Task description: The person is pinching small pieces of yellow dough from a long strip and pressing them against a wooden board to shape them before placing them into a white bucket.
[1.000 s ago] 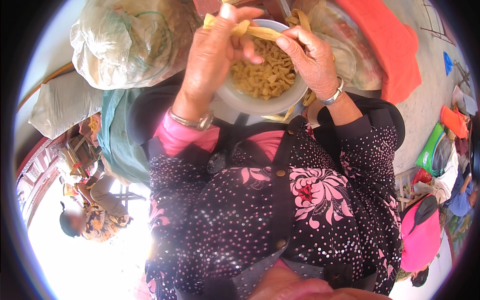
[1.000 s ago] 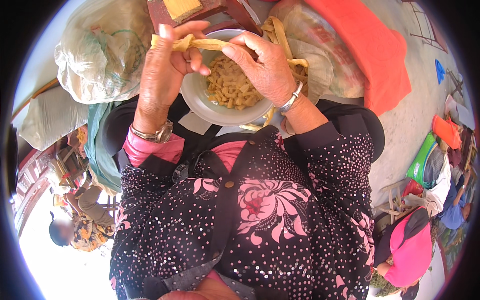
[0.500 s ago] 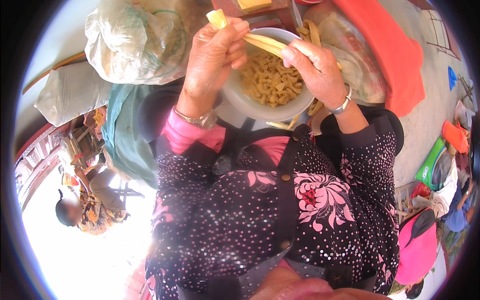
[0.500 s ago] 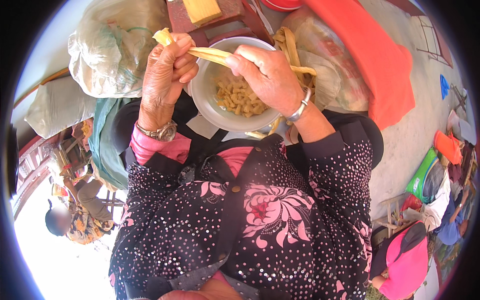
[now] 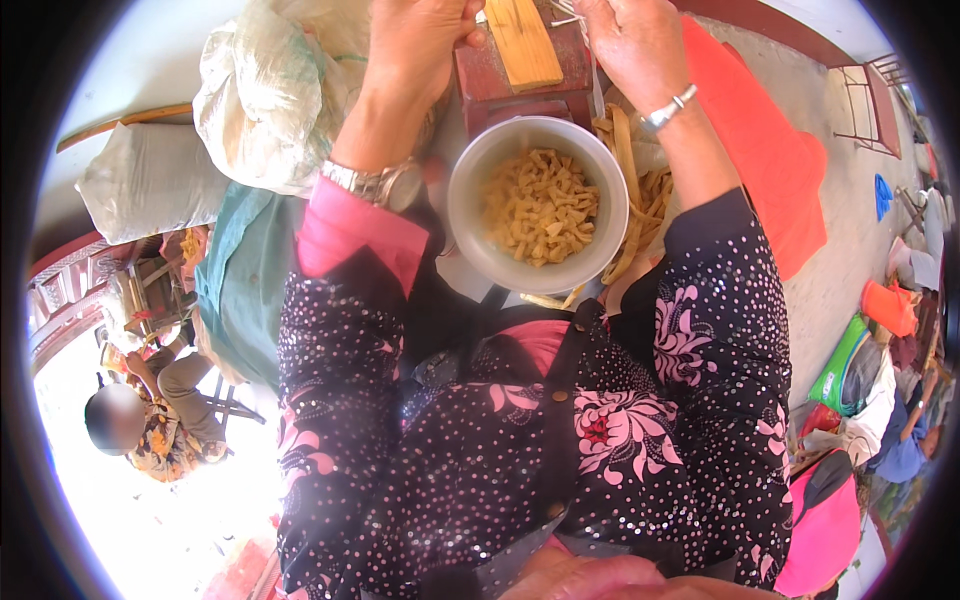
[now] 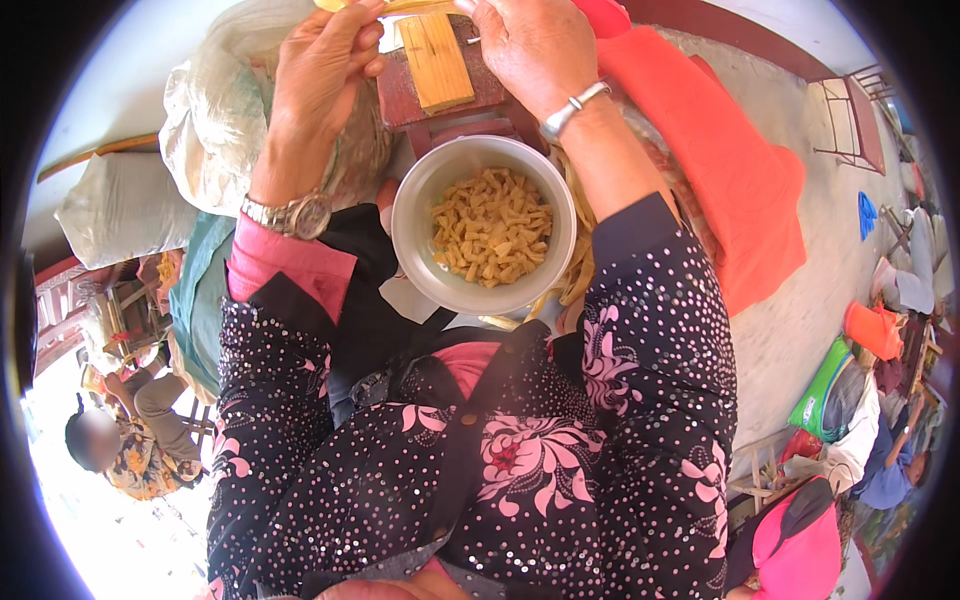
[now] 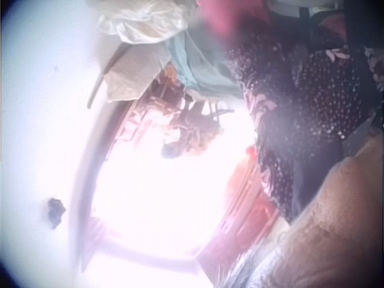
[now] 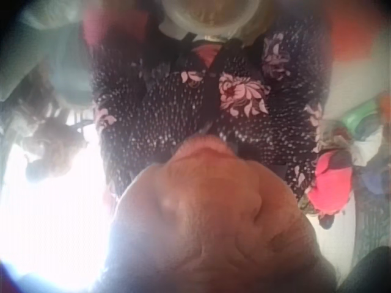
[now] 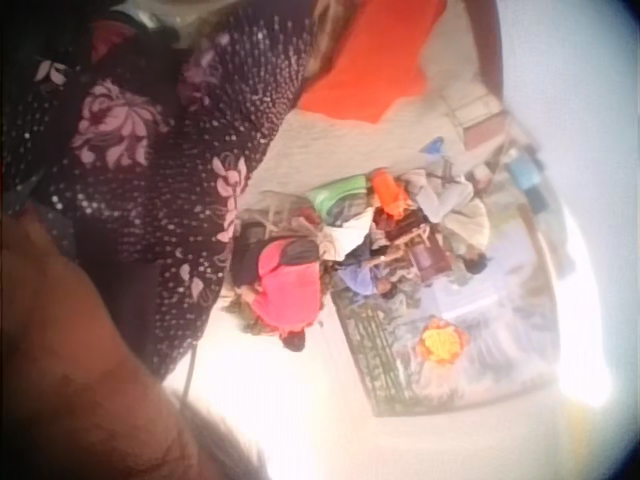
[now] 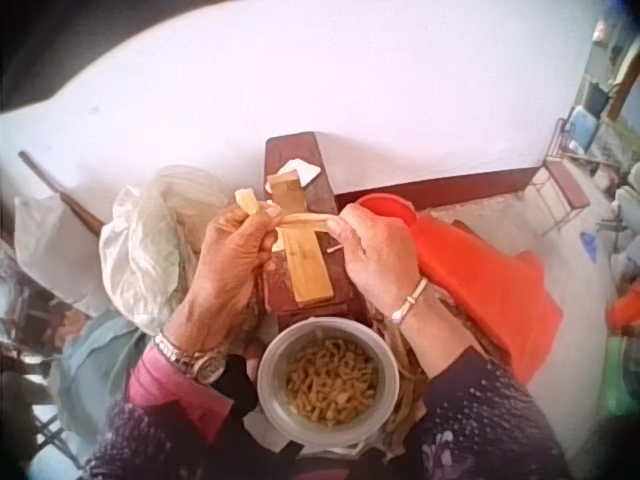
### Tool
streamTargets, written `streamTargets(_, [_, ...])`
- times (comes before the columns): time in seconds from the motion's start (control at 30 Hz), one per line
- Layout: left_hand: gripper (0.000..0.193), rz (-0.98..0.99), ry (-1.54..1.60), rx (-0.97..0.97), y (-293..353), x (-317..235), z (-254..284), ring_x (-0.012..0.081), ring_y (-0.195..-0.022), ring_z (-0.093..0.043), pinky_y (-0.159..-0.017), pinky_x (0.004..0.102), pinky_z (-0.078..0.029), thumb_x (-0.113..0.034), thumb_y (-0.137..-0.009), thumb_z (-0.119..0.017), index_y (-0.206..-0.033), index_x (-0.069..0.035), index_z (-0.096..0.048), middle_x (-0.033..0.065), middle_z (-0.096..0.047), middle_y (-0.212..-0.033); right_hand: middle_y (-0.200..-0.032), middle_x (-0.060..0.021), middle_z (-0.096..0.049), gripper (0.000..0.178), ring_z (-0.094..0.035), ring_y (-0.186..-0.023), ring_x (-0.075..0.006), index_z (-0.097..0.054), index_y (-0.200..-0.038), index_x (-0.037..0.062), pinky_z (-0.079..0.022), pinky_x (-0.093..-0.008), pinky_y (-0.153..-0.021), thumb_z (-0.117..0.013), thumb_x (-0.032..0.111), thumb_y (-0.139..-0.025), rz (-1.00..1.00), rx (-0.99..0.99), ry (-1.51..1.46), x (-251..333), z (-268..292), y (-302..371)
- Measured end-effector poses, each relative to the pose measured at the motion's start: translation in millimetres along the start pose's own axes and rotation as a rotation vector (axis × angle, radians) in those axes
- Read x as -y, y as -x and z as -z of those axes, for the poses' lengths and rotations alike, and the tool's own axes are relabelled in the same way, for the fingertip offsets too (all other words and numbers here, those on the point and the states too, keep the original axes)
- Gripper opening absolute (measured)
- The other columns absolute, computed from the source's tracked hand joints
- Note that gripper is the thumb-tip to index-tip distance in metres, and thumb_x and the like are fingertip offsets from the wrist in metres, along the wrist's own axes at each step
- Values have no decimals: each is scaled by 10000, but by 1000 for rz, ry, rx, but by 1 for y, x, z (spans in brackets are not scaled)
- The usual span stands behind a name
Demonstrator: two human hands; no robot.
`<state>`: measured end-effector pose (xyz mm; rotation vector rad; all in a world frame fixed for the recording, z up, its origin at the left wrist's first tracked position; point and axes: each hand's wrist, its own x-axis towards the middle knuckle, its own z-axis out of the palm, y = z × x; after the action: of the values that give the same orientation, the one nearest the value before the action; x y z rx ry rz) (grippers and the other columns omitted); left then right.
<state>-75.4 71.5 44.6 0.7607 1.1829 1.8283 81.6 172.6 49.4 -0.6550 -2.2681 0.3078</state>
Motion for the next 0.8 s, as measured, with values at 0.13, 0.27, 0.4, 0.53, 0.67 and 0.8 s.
streamTargets(0.13, [161,-108,-521,-253,-19,36,16,50,-481,-414,-431,228,-348,-189,-906,-638,-858,-36,-621,-31,-498,-628,-658,-181,-596,211,-603,-642,-389,-587,-829,67,-463,-494,-554,-551,248,-931,25,103,169,-22,-25,11])
streamTargets(0.27, [279,62,-513,-268,-3,31,41,63,-455,-449,-415,219,-333,-285,-886,-661,-782,-29,-623,-17,-528,-599,-639,-142,-601,220,-605,-636,-347,-632,-821,62,-476,-397,-565,-565,239,-934,-112,102,-46,-44,-14,43])
streamTargets(0.4, [365,266,-748,-66,61,5,13,71,-434,-446,-406,214,-331,-369,-909,-640,-807,-19,-624,-8,-534,-578,-728,-51,-659,236,-562,-614,-127,-640,-909,58,-463,-288,-600,-565,274,-968,-243,74,-364,3,7,78])
streamTargets(0.53, [401,487,-645,30,110,46,16,79,-426,-470,-410,201,-355,-411,-943,-589,-892,-17,-640,14,-572,-589,-724,-170,-590,205,-603,-696,-377,-560,-883,58,-461,-434,-580,-588,256,-923,-212,175,-489,44,13,114])
streamTargets(0.67, [489,602,-409,216,148,103,27,108,-623,-559,-554,240,-466,-451,-997,-458,-1100,5,-602,68,-645,-831,-706,-122,-583,185,-611,-673,-333,-549,-851,81,-461,-421,-564,-602,250,-906,-93,261,-460,76,4,149])
streamTargets(0.8, [477,1007,178,246,158,109,-9,113,-674,-555,-609,244,-466,-421,-1018,-420,-1150,8,-580,33,-605,-815,-712,-88,-578,144,-615,-668,-308,-587,-842,94,-459,-413,-579,-646,222,-868,-25,261,-560,105,-3,188])
